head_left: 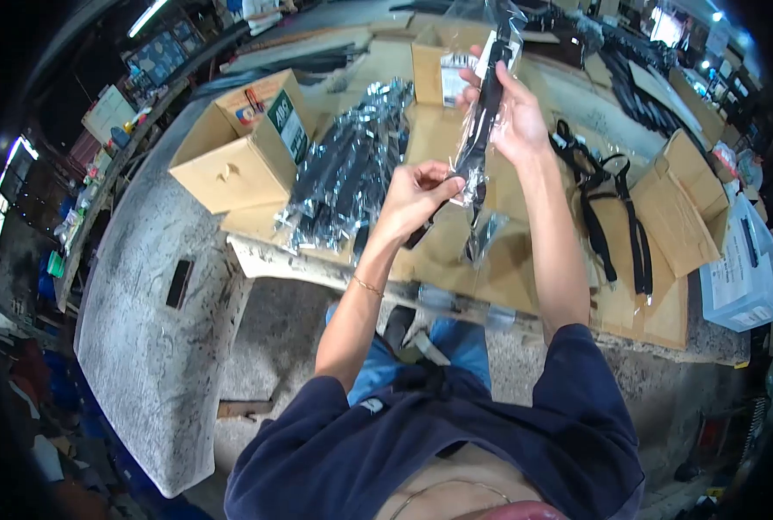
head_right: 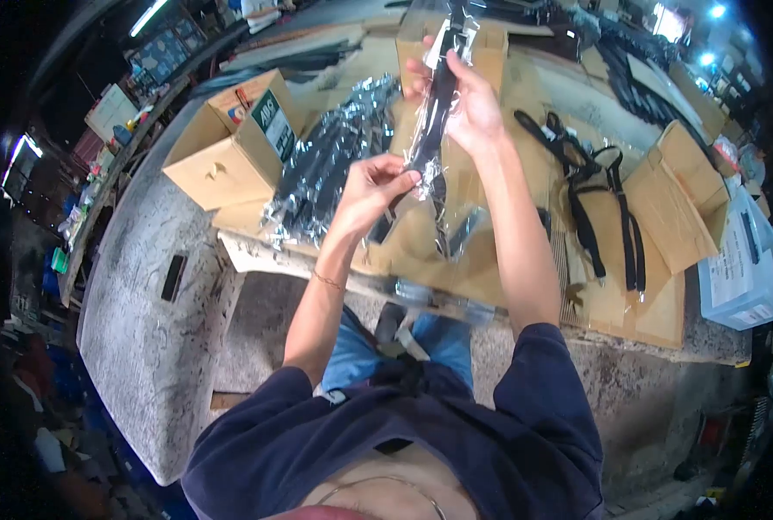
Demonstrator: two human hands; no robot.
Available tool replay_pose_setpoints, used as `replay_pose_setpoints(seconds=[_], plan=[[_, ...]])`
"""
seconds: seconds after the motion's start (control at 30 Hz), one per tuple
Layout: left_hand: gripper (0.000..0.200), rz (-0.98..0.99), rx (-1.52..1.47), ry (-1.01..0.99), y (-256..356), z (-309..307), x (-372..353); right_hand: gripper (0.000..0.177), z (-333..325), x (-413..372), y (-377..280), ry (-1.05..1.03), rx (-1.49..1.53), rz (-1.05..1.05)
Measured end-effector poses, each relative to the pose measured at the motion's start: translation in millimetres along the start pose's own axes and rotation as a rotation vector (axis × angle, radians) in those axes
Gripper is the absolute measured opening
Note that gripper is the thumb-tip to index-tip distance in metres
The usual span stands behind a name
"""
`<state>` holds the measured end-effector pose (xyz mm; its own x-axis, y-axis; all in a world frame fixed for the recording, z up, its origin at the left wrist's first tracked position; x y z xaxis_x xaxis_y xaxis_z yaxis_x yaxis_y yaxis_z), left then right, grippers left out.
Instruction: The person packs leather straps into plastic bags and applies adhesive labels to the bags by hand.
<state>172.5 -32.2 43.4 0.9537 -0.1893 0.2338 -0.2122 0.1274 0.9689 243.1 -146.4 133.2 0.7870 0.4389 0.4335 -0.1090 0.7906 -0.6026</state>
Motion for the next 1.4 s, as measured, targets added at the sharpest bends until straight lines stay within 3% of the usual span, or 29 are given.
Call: replay_pose_setpoints(seconds=[0.03, 0.07, 0.1, 0.13, 0.2, 0.27, 0.3, 0.33, 0.4, 0.43, 0.47, 0.53, 0.6, 0.67, 0.7, 0.73, 0.8, 0.93, 1.0, 1.07, 1.13, 1.3, 1.4], plan=[[0.032, 0.092, 0.103, 0.134, 11, -8, 3, 0.04, 14, 5, -9, 0.055, -0.093, -0.05], [0.037, 0.185, 0.199, 0.273, 23, -14, 3, 0.04, 22, 10, -13, 0.056, -0.203, -0.102], [0.05, 0.401, 0.387, 0.403, 49, -20, 2, 0.039, 31, 14, -16, 0.044, -0.258, -0.127], [0.047, 0.478, 0.412, 0.542, 72, -27, -2, 0.039, 38, 15, -16, 0.035, -0.307, -0.147], [0.043, 0.626, 0.408, 0.567, 120, -28, -1, 0.036, 47, 17, -17, 0.154, -0.6, -0.277], [0.041, 0.749, 0.468, 0.592, 164, -16, 3, 0.039, 71, 10, -14, 0.228, -1.34, -0.558], [0.039, 0.69, 0.496, 0.505, 183, -8, 7, 0.045, 103, 4, -11, 0.086, -1.509, -0.909], [0.038, 0.629, 0.523, 0.416, 194, -1, 12, 0.056, 120, -2, 1, 0.115, -1.564, -0.747], [0.035, 0.545, 0.454, 0.407, 198, -18, 26, 0.067, 133, -1, 3, 0.136, -1.647, -0.798], [0.032, 0.457, 0.391, 0.392, 196, -29, 37, 0.069, 136, 5, 1, 0.045, -1.653, -0.759], [0.028, 0.519, 0.19, 0.303, 194, -36, 47, 0.071, 135, 11, -8, -0.046, -1.655, -0.722], [0.027, 0.646, 0.014, 0.209, 205, -47, 62, 0.072, 115, 40, -37, -0.065, -1.257, -0.414], [0.026, 0.585, -0.074, 0.152, 216, -50, 71, 0.074, 124, 65, -57, -0.057, -1.253, -0.182], [0.026, 0.471, -0.213, -0.121, 225, -35, 84, 0.074, 147, 88, -69, -0.169, -1.056, -0.161], [0.025, 0.463, -0.199, -0.158, 230, -32, 88, 0.072, 164, 98, -86, -0.191, -1.028, -0.305], [0.025, 0.474, -0.198, -0.167, 235, -29, 90, 0.06, 191, 98, -102, -0.207, -1.074, -0.433], [0.023, 0.427, -0.271, -0.161, 240, -27, 95, 0.015, 208, 101, -130, 0.042, -0.749, -0.419], [0.023, 0.427, -0.267, -0.167, 240, -26, 99, 0.018, 207, 126, -176, -0.007, -0.733, -0.516], [0.022, 0.419, -0.242, -0.168, 237, -26, 97, 0.014, 209, 129, -182, -0.169, -0.88, -0.454], [0.02, 0.393, -0.189, -0.164, 231, -24, 95, 0.015, 212, 125, -195, -0.127, -0.968, -0.489], [0.017, 0.399, -0.177, -0.195, 225, -22, 95, 0.016, 214, 111, -212, 0.126, -1.006, -0.612], [0.015, 0.379, -0.042, -0.244, 212, -12, 89, 0.016, 208, 124, -247, 0.223, -1.104, -0.705], [0.017, 0.384, -0.024, -0.267, 209, -6, 88, 0.017, 205, 132, -258, 0.209, -0.947, -0.681]])
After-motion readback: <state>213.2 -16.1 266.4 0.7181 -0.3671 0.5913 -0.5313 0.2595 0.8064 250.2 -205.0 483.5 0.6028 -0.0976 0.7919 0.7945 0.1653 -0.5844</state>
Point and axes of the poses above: each hand's wrist, its own x-axis towards the middle knuckle, its own z-axis out of the palm, y = z × x, the point moved 8 cm from there along x, towards the middle knuckle, and after that the axes turned 4 degrees about y, right-handed, at the moved point
